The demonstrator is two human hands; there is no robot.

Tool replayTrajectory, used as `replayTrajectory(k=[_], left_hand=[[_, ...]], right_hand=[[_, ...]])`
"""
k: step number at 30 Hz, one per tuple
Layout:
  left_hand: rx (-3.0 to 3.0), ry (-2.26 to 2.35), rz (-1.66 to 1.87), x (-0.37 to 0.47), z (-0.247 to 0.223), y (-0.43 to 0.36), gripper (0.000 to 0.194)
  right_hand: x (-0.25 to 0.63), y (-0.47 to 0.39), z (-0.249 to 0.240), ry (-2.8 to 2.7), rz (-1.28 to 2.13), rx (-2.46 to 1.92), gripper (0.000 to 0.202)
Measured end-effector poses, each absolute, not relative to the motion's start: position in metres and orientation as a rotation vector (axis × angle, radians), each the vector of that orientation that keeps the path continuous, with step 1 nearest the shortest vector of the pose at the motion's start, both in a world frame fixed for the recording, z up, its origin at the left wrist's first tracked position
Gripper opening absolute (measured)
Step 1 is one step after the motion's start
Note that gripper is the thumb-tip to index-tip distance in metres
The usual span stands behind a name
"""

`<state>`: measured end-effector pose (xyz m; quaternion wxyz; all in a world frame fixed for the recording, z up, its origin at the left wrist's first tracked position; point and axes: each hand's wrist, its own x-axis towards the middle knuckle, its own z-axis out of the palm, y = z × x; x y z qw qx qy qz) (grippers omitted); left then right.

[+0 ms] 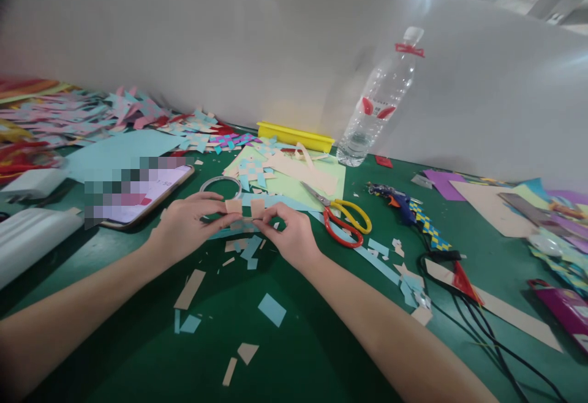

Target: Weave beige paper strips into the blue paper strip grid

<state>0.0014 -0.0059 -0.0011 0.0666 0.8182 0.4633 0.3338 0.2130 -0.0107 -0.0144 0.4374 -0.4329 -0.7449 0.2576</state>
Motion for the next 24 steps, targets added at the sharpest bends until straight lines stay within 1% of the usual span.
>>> replayTrajectory(k=[3,7,11,15,20,24], left_hand=[[2.478,1.383,1.047,0.003,0.002,-0.008,0.034],[2.351,1.408,1.114,0.004,0.009,-0.011,0.032],[2.140,1.426,1.115,0.002,0.012,-0.010,0.032],[2.056,1.445,1.063,-0.002,0.008,-0.006,0.031],[2.071,1.528,1.024,-0.008,0.004,0.003,0.035],[2.309,1.654,0.942,-0.017,-0.001,0.013,0.029]], right_hand=[[0.214,-0.011,-0.015,-1.826,0.656,-1.107,0.022],[0.212,-0.010,-0.015,-1.745,0.801,-1.092,0.028],[0.211,-0.007,-0.016,-1.718,0.978,-1.064,0.031],[0.212,-0.004,-0.020,-1.761,1.066,-1.118,0.031],[0.213,-0.002,-0.021,-1.808,1.069,-1.180,0.030],[0.214,-0.004,-0.017,-1.912,0.955,-1.241,0.032]])
